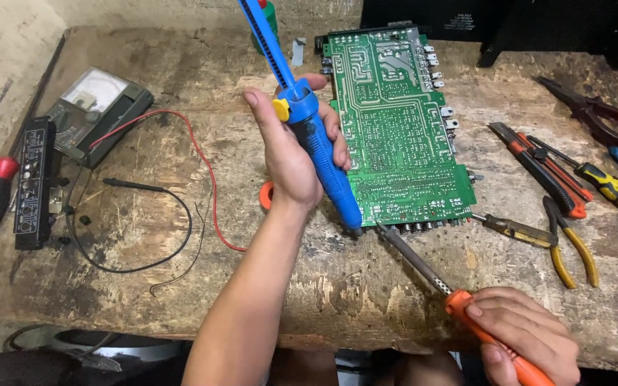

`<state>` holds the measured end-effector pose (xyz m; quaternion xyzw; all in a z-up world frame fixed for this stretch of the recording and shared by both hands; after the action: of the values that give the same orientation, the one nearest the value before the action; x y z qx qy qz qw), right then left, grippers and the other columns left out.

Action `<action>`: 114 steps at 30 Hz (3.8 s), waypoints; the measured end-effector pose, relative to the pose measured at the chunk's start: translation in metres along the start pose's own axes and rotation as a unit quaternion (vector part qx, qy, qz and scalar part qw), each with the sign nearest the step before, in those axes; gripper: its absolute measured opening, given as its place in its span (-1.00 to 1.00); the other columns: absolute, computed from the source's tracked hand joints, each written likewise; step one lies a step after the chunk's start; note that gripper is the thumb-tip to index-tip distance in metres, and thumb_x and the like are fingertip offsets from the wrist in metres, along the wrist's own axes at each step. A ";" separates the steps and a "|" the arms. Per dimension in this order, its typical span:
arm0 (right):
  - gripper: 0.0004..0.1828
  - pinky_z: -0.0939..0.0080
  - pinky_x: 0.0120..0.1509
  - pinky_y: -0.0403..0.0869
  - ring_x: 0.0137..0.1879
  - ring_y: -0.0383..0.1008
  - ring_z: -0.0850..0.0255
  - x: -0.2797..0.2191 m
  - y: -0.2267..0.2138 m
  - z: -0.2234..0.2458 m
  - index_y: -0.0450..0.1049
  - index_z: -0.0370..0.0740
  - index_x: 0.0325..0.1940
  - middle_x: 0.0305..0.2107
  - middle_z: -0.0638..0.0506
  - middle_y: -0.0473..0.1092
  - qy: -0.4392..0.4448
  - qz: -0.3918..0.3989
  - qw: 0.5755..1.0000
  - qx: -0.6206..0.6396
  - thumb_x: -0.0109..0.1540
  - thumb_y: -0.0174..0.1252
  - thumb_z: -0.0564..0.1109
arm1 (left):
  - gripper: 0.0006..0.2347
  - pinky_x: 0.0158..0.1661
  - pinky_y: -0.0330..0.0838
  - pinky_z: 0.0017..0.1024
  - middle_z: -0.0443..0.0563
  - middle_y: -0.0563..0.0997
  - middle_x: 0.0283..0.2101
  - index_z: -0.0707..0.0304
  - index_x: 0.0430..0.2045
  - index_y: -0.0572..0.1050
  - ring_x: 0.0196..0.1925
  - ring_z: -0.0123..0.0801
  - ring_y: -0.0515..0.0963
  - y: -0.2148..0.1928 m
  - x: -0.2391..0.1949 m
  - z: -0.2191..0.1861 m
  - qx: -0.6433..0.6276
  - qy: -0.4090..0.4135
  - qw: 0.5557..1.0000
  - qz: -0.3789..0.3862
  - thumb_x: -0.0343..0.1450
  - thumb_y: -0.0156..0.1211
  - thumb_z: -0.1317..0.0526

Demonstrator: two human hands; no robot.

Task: The person uses a soldering iron and a desoldering pump to remove solder from the pins of a green circuit board. They repeatedly heat the solder joints and use the pump to extract the molten solder.

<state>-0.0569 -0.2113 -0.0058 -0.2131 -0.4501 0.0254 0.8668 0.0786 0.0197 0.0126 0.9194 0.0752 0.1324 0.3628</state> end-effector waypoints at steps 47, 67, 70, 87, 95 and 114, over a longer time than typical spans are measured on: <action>-0.72 0.18 -0.17 0.46 -0.38 0.44 0.03 -0.007 -0.008 -0.029 0.32 -0.40 -0.46 -0.52 -0.17 0.34 0.102 -0.048 0.992 0.056 -0.03 -0.16 -0.10 | -0.55 -0.75 0.27 -0.54 -0.05 0.25 -0.62 0.24 -0.28 0.18 -0.76 -0.49 0.26 -0.003 -0.009 -0.016 0.021 0.161 0.986 -0.045 0.25 -0.32 -0.16; -0.70 0.20 -0.17 0.45 -0.40 0.41 0.04 -0.015 -0.017 -0.027 0.29 -0.43 -0.46 -0.56 -0.21 0.31 0.104 -0.104 0.988 0.037 -0.01 -0.17 -0.08 | -0.63 -0.80 0.21 -0.65 -0.08 0.27 -0.64 0.23 -0.33 0.17 -0.79 -0.55 0.26 0.008 -0.019 -0.013 0.085 0.189 0.978 -0.041 0.31 -0.31 -0.11; -0.68 0.26 -0.13 0.49 -0.33 0.44 0.07 -0.029 -0.029 -0.030 0.30 -0.33 -0.35 -0.50 -0.11 0.32 0.115 -0.160 0.977 0.082 0.10 -0.16 0.01 | -0.56 -0.83 0.20 -0.63 -0.11 0.29 -0.67 0.28 -0.35 0.24 -0.81 -0.57 0.27 0.001 -0.018 -0.030 -0.018 0.174 0.982 -0.078 0.27 -0.36 -0.15; -0.53 -0.18 -0.33 0.25 -0.54 0.36 -0.31 -0.085 -0.055 -0.128 0.30 -0.60 -0.21 -0.75 -0.31 0.33 0.559 0.045 0.713 0.421 0.10 -0.24 -0.07 | -0.71 -0.38 0.19 -0.01 0.41 0.40 -0.41 0.40 -0.25 0.06 -0.34 0.23 0.38 0.030 -0.220 0.072 0.583 -0.335 0.543 0.502 0.25 -0.21 0.20; -0.64 0.21 -0.02 0.44 -0.21 0.56 0.04 0.014 0.016 0.041 0.33 -0.35 -0.20 -0.28 -0.29 0.37 0.146 0.079 0.930 0.329 0.11 -0.02 0.00 | -0.68 -0.15 0.20 -0.13 0.12 0.36 -0.16 0.16 -0.18 0.25 -0.13 -0.01 0.35 0.017 -0.233 0.103 0.620 -0.532 0.489 0.307 0.36 -0.49 0.08; -0.64 0.34 -0.46 0.49 -0.47 0.43 0.01 0.002 -0.024 -0.072 0.28 -0.52 -0.33 -0.40 -0.30 0.31 0.172 -0.113 0.964 0.169 0.00 -0.07 -0.09 | -0.59 -0.86 0.18 -0.60 -0.12 0.24 -0.69 0.27 -0.36 0.22 -0.83 -0.57 0.24 0.000 0.009 -0.037 0.013 0.124 0.988 -0.088 0.21 -0.21 -0.12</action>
<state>-0.0026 -0.2577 -0.0314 -0.0121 -0.3050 -0.0336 0.9517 0.0757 0.0458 0.0402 0.8904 0.2020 0.2122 0.3484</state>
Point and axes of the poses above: each hand's wrist, its own x-axis towards the middle knuckle, its own y-axis out of the palm, z = x × y, the point moved 8 cm from there along x, towards the middle knuckle
